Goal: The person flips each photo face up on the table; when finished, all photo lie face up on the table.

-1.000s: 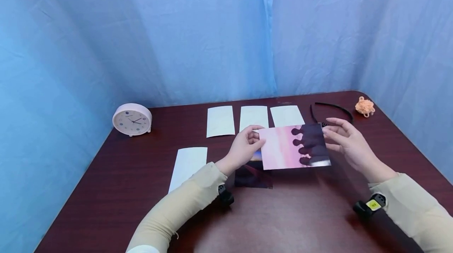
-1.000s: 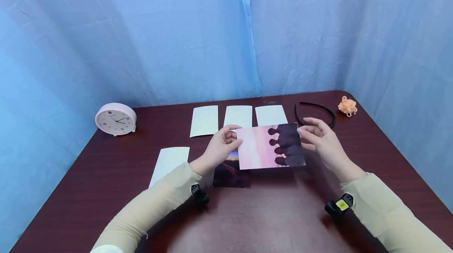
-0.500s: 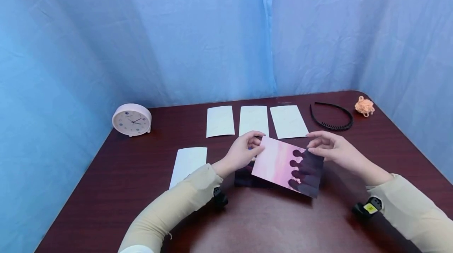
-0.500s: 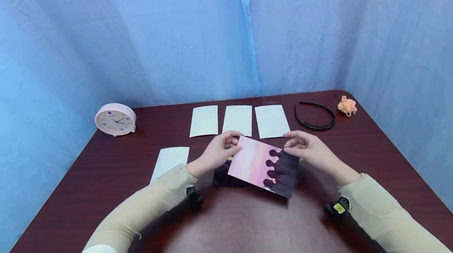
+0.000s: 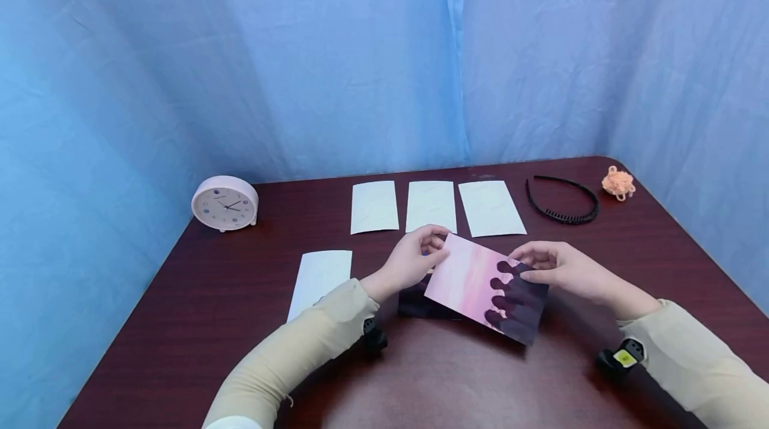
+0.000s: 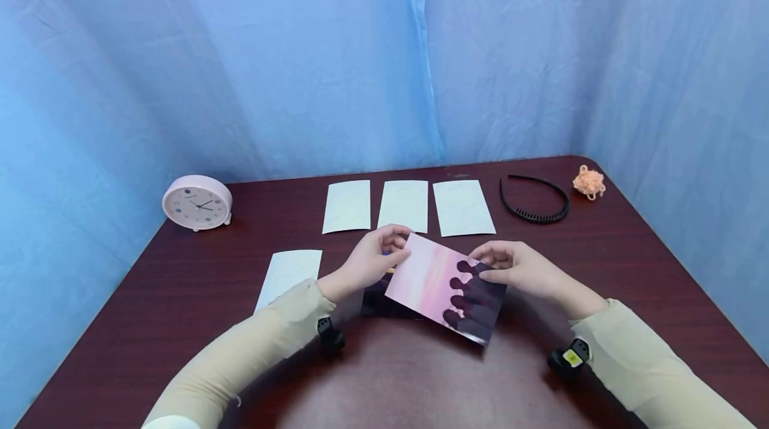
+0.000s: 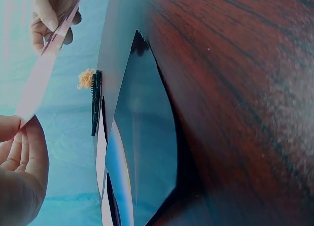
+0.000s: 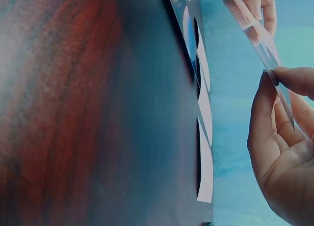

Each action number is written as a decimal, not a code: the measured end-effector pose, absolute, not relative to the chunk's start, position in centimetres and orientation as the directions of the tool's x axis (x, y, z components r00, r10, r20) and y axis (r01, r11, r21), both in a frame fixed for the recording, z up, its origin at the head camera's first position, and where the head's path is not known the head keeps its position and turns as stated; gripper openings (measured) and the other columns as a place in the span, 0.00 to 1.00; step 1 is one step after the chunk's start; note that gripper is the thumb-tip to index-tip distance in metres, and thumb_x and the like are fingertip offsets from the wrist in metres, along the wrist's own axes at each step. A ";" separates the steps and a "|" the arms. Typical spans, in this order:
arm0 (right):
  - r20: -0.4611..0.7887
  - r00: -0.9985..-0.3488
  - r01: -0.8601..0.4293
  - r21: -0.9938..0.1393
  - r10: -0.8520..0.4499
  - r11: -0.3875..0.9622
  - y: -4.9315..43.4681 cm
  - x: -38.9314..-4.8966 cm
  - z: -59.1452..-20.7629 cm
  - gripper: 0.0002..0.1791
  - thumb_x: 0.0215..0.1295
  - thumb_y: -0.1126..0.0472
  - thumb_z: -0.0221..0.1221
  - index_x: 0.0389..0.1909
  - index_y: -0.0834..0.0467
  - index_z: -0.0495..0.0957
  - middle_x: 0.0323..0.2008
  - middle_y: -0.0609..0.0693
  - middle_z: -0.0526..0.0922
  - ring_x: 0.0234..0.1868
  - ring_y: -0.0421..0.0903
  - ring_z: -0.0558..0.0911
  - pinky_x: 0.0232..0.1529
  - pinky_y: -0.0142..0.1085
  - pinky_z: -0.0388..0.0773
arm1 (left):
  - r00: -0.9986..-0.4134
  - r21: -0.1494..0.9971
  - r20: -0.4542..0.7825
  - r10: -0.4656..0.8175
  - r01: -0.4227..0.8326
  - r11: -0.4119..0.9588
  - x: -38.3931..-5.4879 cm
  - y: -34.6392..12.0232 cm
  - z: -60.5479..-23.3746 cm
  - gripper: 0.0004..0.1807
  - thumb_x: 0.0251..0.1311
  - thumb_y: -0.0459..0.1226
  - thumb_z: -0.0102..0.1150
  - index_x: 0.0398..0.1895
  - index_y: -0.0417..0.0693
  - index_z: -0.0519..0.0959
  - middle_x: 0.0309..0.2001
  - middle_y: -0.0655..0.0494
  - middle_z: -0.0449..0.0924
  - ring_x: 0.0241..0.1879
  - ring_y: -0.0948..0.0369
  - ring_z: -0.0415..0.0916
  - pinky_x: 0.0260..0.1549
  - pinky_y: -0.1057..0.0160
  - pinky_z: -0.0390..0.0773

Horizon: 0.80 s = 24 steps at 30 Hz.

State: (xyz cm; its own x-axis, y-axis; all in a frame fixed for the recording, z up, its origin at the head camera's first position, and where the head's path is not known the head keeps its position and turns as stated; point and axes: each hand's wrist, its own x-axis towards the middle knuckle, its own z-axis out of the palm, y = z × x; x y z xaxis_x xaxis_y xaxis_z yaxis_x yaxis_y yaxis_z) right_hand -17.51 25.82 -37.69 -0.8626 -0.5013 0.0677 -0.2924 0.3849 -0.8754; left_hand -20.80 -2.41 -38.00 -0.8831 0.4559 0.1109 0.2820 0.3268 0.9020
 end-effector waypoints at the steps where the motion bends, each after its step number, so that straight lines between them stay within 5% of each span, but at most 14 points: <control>1: 0.067 -0.858 -0.295 -0.876 -0.510 0.382 25.8 -17.5 -37.8 0.15 0.61 0.69 0.59 0.48 0.68 0.74 0.34 0.41 0.81 0.35 0.35 0.79 0.33 0.28 0.77 | -0.883 0.900 0.114 0.456 0.286 0.329 -20.8 -2.4 -38.0 0.18 0.62 0.29 0.55 0.56 0.39 0.73 0.37 0.45 0.80 0.32 0.64 0.75 0.30 0.72 0.77; 12: 0.072 -0.867 -0.294 -0.872 -0.493 0.390 25.6 -17.2 -37.9 0.15 0.62 0.69 0.58 0.49 0.68 0.74 0.35 0.42 0.80 0.36 0.35 0.79 0.34 0.28 0.76 | -0.902 0.910 0.113 0.417 0.262 0.320 -21.1 -2.3 -37.6 0.17 0.63 0.32 0.55 0.55 0.41 0.75 0.41 0.45 0.81 0.38 0.59 0.78 0.32 0.72 0.75; 18: 0.065 -0.905 -0.260 -0.866 -0.420 0.427 25.6 -17.0 -37.6 0.16 0.62 0.67 0.59 0.50 0.68 0.73 0.37 0.41 0.79 0.37 0.33 0.78 0.35 0.28 0.76 | -0.928 0.959 0.110 0.355 0.193 0.208 -21.7 -2.7 -38.0 0.18 0.64 0.33 0.55 0.58 0.41 0.72 0.45 0.43 0.78 0.43 0.52 0.79 0.44 0.63 0.79; 24: 0.053 -0.926 -0.220 -0.880 -0.373 0.422 25.5 -17.0 -37.6 0.17 0.63 0.65 0.58 0.52 0.67 0.72 0.39 0.37 0.79 0.38 0.32 0.77 0.30 0.30 0.76 | -0.953 0.988 0.096 0.287 0.127 0.093 -22.0 -3.0 -37.9 0.21 0.65 0.31 0.54 0.61 0.37 0.68 0.48 0.38 0.75 0.48 0.46 0.78 0.45 0.57 0.81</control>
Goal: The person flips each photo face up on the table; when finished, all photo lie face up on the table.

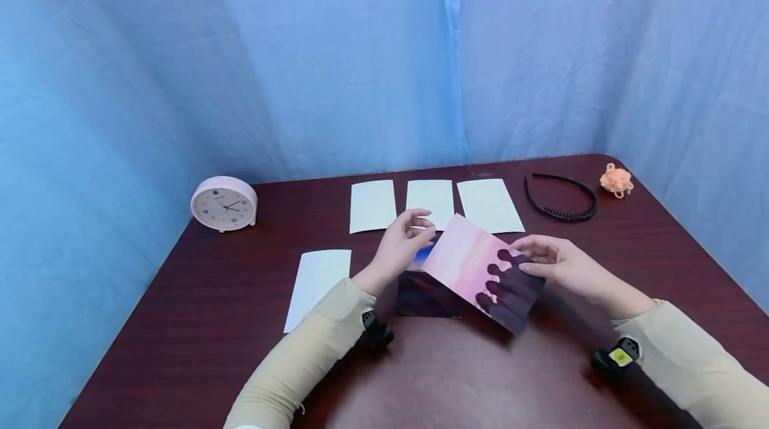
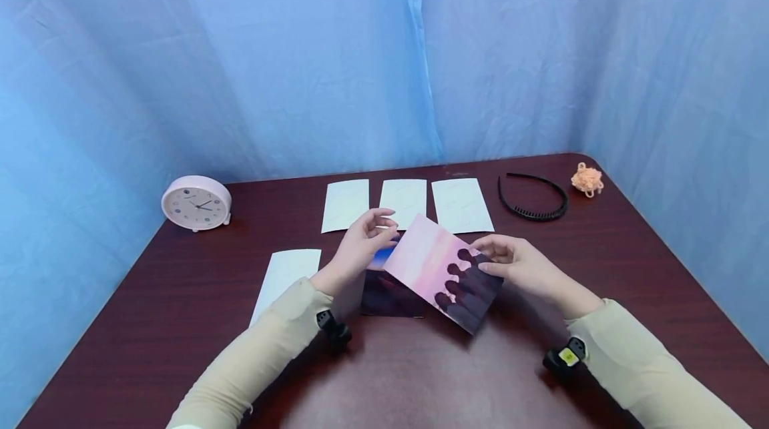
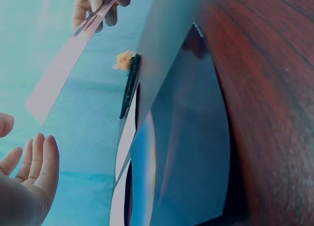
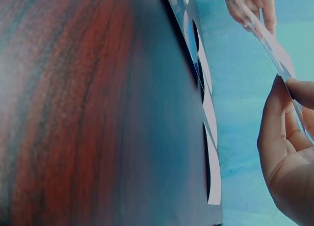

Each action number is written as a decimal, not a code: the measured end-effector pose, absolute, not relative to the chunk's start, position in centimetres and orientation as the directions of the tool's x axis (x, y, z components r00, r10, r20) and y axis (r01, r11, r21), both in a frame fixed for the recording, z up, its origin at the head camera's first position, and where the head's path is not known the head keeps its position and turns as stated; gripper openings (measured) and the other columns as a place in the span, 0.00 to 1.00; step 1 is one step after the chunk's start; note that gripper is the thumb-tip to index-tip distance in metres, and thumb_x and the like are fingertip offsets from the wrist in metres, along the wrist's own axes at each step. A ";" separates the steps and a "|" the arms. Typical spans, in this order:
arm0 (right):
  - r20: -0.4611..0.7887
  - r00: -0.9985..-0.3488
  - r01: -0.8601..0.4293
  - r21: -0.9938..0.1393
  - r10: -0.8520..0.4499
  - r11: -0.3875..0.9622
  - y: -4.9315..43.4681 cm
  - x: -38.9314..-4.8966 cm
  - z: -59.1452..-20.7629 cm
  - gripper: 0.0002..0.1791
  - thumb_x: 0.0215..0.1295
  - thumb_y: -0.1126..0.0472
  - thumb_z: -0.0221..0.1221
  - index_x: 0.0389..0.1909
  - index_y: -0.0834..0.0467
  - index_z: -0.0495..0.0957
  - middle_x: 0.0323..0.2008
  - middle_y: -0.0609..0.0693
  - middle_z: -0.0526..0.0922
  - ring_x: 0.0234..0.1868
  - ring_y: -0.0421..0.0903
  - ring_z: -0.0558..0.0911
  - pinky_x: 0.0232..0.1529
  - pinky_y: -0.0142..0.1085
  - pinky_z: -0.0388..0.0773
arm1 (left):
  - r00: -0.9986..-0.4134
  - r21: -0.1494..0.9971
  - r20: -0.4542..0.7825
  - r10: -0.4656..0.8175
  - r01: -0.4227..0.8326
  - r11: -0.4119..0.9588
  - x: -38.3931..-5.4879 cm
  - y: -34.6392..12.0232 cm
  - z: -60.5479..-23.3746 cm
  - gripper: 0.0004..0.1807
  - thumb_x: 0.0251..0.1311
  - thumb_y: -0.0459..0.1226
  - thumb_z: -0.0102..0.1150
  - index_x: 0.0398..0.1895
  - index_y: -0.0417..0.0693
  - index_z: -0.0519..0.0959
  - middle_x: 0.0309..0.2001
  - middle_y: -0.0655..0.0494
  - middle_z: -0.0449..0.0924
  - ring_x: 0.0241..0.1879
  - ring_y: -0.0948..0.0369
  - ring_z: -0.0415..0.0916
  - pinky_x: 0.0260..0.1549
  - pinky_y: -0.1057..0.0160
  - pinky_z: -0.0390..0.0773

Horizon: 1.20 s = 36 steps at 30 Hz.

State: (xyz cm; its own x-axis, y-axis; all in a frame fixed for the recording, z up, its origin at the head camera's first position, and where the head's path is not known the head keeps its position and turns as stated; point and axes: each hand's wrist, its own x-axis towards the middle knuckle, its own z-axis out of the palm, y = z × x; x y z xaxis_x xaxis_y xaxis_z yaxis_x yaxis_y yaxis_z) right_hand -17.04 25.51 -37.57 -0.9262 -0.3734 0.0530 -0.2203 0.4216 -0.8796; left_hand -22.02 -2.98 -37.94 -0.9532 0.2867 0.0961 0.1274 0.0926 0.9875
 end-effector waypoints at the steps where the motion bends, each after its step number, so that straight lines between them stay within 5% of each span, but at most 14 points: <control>1: 0.044 -0.932 -0.205 -0.884 -0.361 0.420 25.5 -17.0 -37.6 0.18 0.64 0.64 0.58 0.52 0.67 0.72 0.39 0.37 0.79 0.38 0.32 0.77 0.29 0.32 0.76 | -0.956 0.989 0.099 0.276 0.124 0.075 -22.1 -3.0 -38.0 0.21 0.65 0.31 0.53 0.61 0.36 0.68 0.48 0.37 0.75 0.48 0.46 0.78 0.45 0.57 0.81; 9: 0.019 -0.974 -0.113 -0.904 -0.226 0.413 25.3 -17.4 -38.0 0.22 0.66 0.60 0.57 0.57 0.65 0.69 0.38 0.35 0.76 0.36 0.32 0.76 0.28 0.38 0.78 | -0.969 0.998 0.068 0.237 0.068 -0.008 -21.7 -2.5 -38.9 0.20 0.65 0.31 0.52 0.59 0.34 0.68 0.42 0.44 0.75 0.39 0.61 0.78 0.44 0.58 0.81; 15: 0.109 -0.987 -0.139 -0.949 -0.118 0.282 24.4 -17.8 -38.4 0.14 0.67 0.61 0.57 0.53 0.51 0.74 0.37 0.31 0.76 0.37 0.28 0.75 0.27 0.34 0.77 | -0.955 0.997 0.034 0.294 0.013 -0.072 -21.2 -1.1 -39.6 0.24 0.63 0.28 0.53 0.62 0.31 0.63 0.45 0.41 0.74 0.46 0.47 0.79 0.47 0.50 0.79; 19: 0.151 -0.987 -0.156 -0.982 -0.059 0.104 23.5 -18.0 -38.6 0.15 0.65 0.66 0.57 0.46 0.43 0.75 0.34 0.33 0.78 0.32 0.30 0.77 0.24 0.30 0.77 | -0.948 0.995 0.013 0.318 -0.019 -0.098 -20.8 -0.1 -39.7 0.26 0.62 0.26 0.54 0.64 0.34 0.63 0.46 0.41 0.73 0.41 0.53 0.80 0.47 0.48 0.78; 25: 0.156 -0.988 -0.156 -0.988 -0.018 0.019 22.5 -18.1 -38.7 0.16 0.64 0.68 0.57 0.45 0.43 0.75 0.32 0.35 0.77 0.30 0.30 0.76 0.23 0.28 0.76 | -0.959 0.994 0.055 0.279 0.026 -0.104 -20.5 1.1 -39.6 0.27 0.61 0.25 0.54 0.64 0.33 0.62 0.38 0.51 0.72 0.32 0.68 0.75 0.40 0.57 0.82; 31: 0.136 -0.990 -0.140 -0.983 -0.040 0.115 22.5 -18.0 -38.7 0.18 0.64 0.68 0.57 0.45 0.39 0.73 0.31 0.34 0.74 0.29 0.30 0.74 0.23 0.29 0.75 | -0.973 0.996 0.060 0.222 0.042 -0.081 -20.5 1.0 -39.5 0.26 0.59 0.23 0.56 0.62 0.34 0.66 0.34 0.50 0.73 0.28 0.70 0.73 0.34 0.64 0.82; 36: 0.141 -0.987 -0.143 -0.990 -0.078 0.020 23.0 -18.0 -38.6 0.16 0.65 0.68 0.56 0.45 0.43 0.74 0.31 0.36 0.77 0.25 0.32 0.74 0.24 0.26 0.75 | -0.970 0.997 0.040 0.240 0.024 -0.070 -20.5 0.9 -39.4 0.27 0.58 0.23 0.56 0.63 0.35 0.66 0.35 0.51 0.73 0.28 0.70 0.74 0.33 0.66 0.81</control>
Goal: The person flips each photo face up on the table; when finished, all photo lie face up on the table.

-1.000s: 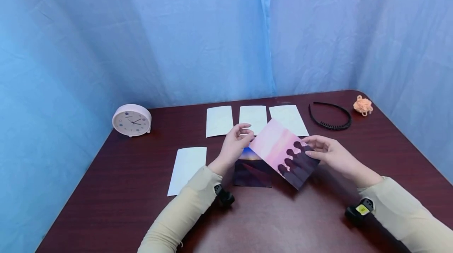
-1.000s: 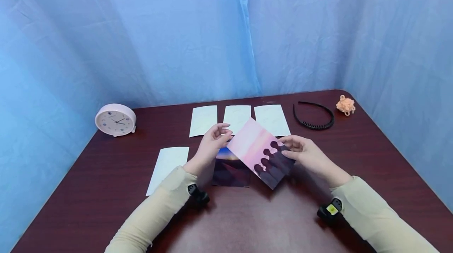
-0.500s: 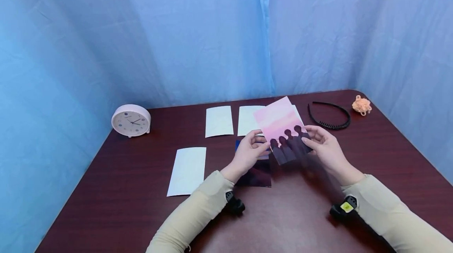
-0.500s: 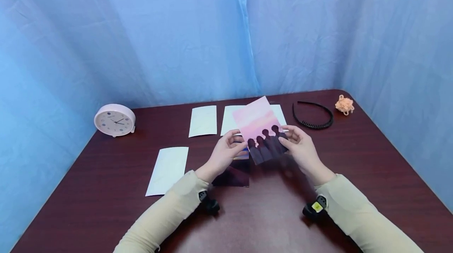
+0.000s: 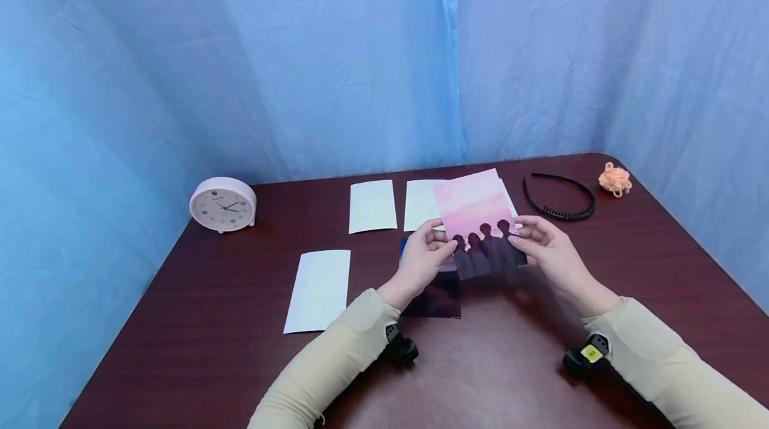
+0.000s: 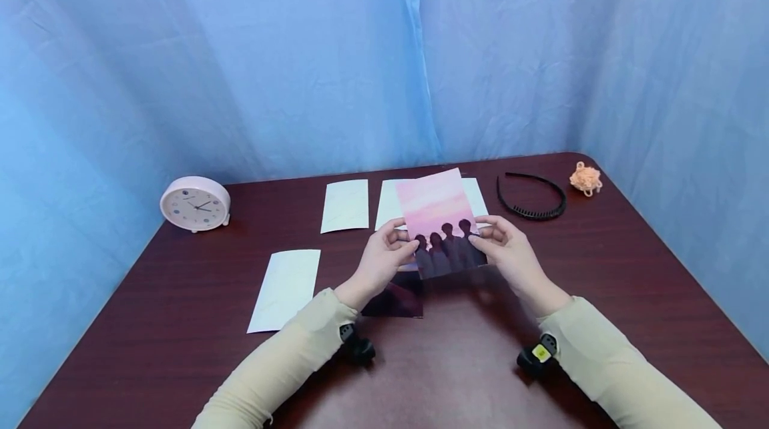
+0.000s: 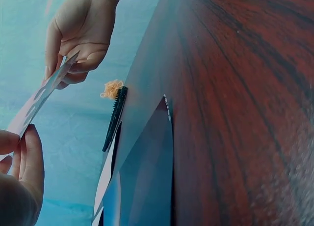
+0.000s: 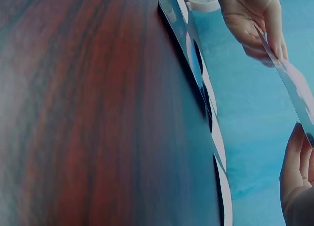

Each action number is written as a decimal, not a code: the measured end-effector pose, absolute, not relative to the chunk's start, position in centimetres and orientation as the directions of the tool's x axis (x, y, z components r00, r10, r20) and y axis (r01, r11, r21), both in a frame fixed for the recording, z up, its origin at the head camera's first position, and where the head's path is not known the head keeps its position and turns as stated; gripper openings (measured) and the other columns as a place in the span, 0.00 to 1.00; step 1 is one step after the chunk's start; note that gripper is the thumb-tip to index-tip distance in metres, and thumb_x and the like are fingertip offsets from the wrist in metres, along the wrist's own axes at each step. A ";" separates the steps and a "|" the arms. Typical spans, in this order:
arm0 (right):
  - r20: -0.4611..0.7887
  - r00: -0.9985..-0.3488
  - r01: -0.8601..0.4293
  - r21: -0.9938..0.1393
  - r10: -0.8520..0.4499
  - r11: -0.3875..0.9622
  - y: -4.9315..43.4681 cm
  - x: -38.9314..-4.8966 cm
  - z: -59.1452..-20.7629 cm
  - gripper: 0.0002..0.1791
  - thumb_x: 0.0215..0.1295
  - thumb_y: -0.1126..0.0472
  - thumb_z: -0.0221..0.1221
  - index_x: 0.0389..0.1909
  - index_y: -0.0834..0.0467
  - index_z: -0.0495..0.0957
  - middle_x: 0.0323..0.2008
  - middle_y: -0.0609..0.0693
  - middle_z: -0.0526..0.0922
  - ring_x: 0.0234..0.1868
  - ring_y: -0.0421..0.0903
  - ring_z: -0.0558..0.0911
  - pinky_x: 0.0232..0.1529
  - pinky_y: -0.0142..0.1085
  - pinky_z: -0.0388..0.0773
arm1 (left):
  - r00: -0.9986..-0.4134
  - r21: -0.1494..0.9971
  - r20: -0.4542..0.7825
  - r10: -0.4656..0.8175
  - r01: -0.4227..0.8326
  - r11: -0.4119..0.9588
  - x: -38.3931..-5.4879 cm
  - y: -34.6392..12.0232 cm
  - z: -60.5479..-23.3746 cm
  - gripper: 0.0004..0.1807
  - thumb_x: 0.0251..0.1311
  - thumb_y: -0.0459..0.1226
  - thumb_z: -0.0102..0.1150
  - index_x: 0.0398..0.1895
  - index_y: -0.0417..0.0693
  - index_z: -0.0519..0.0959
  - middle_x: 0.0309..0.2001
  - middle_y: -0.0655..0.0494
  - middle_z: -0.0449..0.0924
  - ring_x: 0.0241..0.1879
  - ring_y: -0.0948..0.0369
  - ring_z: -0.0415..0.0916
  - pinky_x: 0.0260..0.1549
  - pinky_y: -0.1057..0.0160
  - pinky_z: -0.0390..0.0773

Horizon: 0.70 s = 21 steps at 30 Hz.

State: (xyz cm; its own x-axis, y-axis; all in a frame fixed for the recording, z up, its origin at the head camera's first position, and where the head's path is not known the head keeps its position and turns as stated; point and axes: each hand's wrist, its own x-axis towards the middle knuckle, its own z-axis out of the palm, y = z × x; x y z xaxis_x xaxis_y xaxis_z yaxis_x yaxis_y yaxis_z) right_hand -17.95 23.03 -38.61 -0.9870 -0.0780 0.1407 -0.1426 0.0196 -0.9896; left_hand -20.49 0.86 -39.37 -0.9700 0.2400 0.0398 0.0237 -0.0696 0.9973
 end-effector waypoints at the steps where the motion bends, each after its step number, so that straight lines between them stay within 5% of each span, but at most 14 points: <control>1: 0.141 -0.986 -0.142 -0.990 -0.085 0.007 23.2 -18.0 -38.5 0.15 0.65 0.68 0.56 0.46 0.44 0.74 0.31 0.37 0.78 0.26 0.32 0.75 0.25 0.26 0.75 | -0.968 0.998 0.035 0.248 0.019 -0.066 -20.5 0.9 -39.3 0.27 0.59 0.23 0.56 0.63 0.35 0.66 0.35 0.52 0.73 0.28 0.70 0.74 0.34 0.65 0.82; 6: 0.106 -0.989 -0.116 -0.989 -0.103 0.095 24.1 -18.0 -38.0 0.13 0.67 0.64 0.56 0.48 0.46 0.72 0.33 0.35 0.78 0.34 0.31 0.78 0.32 0.28 0.79 | -0.954 1.000 0.009 0.301 0.006 -0.012 -20.4 1.2 -39.2 0.26 0.60 0.25 0.56 0.63 0.37 0.66 0.35 0.51 0.74 0.28 0.68 0.75 0.37 0.58 0.83; 16: 0.031 -0.996 -0.054 -0.957 -0.085 0.286 26.1 -17.8 -38.3 0.09 0.67 0.59 0.57 0.43 0.42 0.73 0.31 0.33 0.75 0.32 0.30 0.76 0.29 0.28 0.77 | -0.924 0.997 -0.052 0.379 -0.024 0.078 -19.6 2.7 -40.1 0.28 0.61 0.28 0.57 0.65 0.40 0.64 0.34 0.49 0.75 0.29 0.66 0.76 0.35 0.61 0.83; 21: -0.016 -0.996 -0.018 -0.931 -0.091 0.365 27.1 -17.8 -38.7 0.15 0.67 0.57 0.57 0.50 0.60 0.71 0.31 0.32 0.76 0.32 0.30 0.77 0.30 0.30 0.78 | -0.906 0.994 -0.101 0.412 -0.070 0.088 -19.5 3.6 -40.0 0.29 0.61 0.28 0.57 0.66 0.40 0.62 0.33 0.51 0.73 0.29 0.65 0.77 0.35 0.61 0.83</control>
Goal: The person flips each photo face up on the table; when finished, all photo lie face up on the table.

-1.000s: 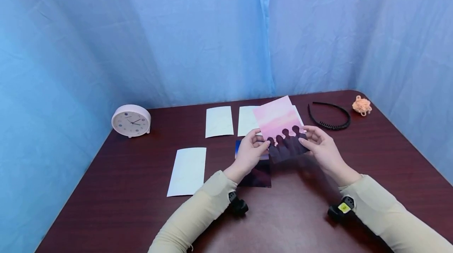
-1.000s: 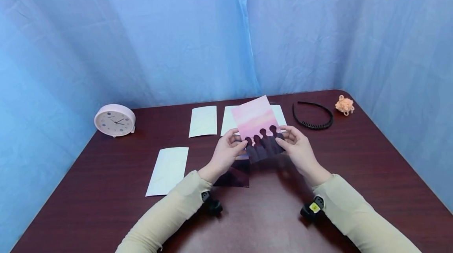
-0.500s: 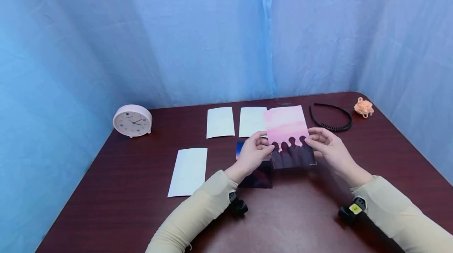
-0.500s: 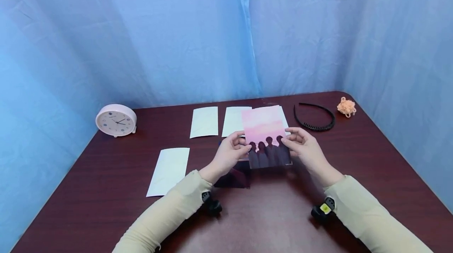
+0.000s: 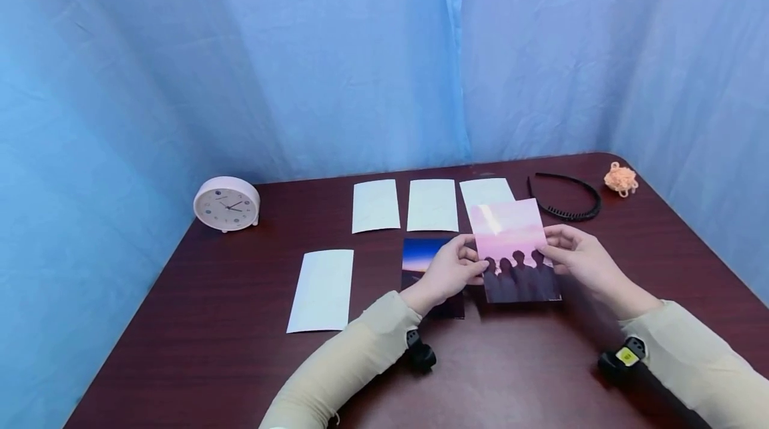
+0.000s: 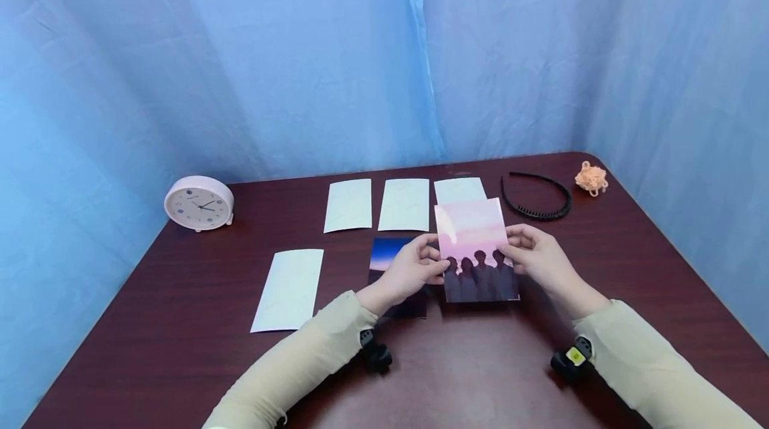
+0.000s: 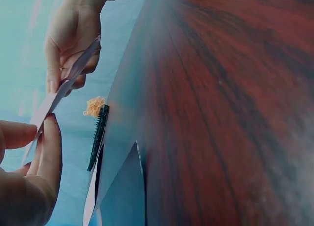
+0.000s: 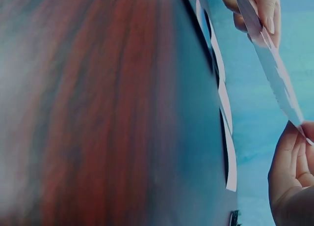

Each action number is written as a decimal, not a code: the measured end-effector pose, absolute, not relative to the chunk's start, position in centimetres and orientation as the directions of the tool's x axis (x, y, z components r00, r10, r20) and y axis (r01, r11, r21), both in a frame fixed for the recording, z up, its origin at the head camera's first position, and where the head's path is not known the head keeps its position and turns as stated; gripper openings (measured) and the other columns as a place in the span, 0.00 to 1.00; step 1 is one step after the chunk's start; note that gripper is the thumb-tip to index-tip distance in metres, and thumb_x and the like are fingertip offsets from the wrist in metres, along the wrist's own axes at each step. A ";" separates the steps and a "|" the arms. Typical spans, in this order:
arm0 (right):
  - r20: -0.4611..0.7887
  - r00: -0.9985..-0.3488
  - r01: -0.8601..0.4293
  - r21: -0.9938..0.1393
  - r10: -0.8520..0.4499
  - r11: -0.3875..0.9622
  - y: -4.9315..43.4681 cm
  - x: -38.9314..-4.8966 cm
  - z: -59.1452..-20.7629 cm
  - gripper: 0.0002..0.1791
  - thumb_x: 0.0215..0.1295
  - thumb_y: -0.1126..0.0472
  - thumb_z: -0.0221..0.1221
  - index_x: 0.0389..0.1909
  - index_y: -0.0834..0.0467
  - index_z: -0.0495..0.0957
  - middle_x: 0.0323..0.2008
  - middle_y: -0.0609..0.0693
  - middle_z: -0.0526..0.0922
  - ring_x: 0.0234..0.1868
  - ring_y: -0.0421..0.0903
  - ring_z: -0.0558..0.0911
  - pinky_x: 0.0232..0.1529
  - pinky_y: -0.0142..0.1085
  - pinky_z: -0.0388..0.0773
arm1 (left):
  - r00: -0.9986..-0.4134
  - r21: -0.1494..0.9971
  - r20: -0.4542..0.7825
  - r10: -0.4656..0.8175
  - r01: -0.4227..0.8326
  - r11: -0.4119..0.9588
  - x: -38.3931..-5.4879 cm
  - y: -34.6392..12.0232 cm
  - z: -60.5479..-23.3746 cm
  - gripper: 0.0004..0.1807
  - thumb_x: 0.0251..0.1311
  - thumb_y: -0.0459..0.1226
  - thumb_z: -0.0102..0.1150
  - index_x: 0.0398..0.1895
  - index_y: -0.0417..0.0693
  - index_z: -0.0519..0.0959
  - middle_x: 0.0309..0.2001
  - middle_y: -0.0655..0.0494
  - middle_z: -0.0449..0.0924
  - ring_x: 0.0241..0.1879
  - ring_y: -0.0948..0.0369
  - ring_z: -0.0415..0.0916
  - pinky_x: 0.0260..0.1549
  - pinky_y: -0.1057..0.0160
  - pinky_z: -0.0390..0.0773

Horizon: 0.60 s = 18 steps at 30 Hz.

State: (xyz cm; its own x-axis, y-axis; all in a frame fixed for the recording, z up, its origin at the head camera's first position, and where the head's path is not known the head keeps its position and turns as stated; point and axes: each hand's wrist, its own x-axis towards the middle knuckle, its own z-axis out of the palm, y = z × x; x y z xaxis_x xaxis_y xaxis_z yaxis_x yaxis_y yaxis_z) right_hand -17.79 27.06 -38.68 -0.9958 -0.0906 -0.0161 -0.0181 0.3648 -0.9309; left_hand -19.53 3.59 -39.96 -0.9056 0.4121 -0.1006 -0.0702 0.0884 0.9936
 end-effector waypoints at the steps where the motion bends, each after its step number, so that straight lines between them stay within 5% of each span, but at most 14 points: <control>1: -0.025 -0.995 -0.012 -0.926 -0.095 0.377 27.2 -17.8 -38.7 0.18 0.67 0.58 0.57 0.51 0.64 0.69 0.30 0.32 0.77 0.32 0.30 0.77 0.30 0.30 0.79 | -0.904 0.993 -0.108 0.414 -0.080 0.083 -19.5 3.8 -40.0 0.30 0.61 0.28 0.57 0.67 0.40 0.62 0.33 0.51 0.73 0.29 0.65 0.77 0.35 0.61 0.83; 18: -0.242 -0.966 0.167 -0.856 -0.095 0.489 28.2 -18.1 -39.6 0.25 0.64 0.63 0.59 0.54 0.74 0.63 0.27 0.44 0.79 0.28 0.36 0.79 0.32 0.35 0.82 | -0.892 0.971 -0.226 0.392 -0.177 0.158 -19.8 5.6 -40.7 0.34 0.56 0.22 0.58 0.67 0.36 0.61 0.29 0.53 0.69 0.23 0.62 0.74 0.31 0.61 0.83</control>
State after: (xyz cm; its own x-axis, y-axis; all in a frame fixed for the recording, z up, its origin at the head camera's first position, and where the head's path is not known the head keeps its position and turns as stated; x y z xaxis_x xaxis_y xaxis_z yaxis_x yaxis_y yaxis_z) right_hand -18.10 28.24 -39.58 -0.9655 -0.0950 -0.2424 0.1668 0.4892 -0.8561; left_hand -19.76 5.63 -40.69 -0.8919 0.3915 -0.2264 -0.1773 0.1579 0.9714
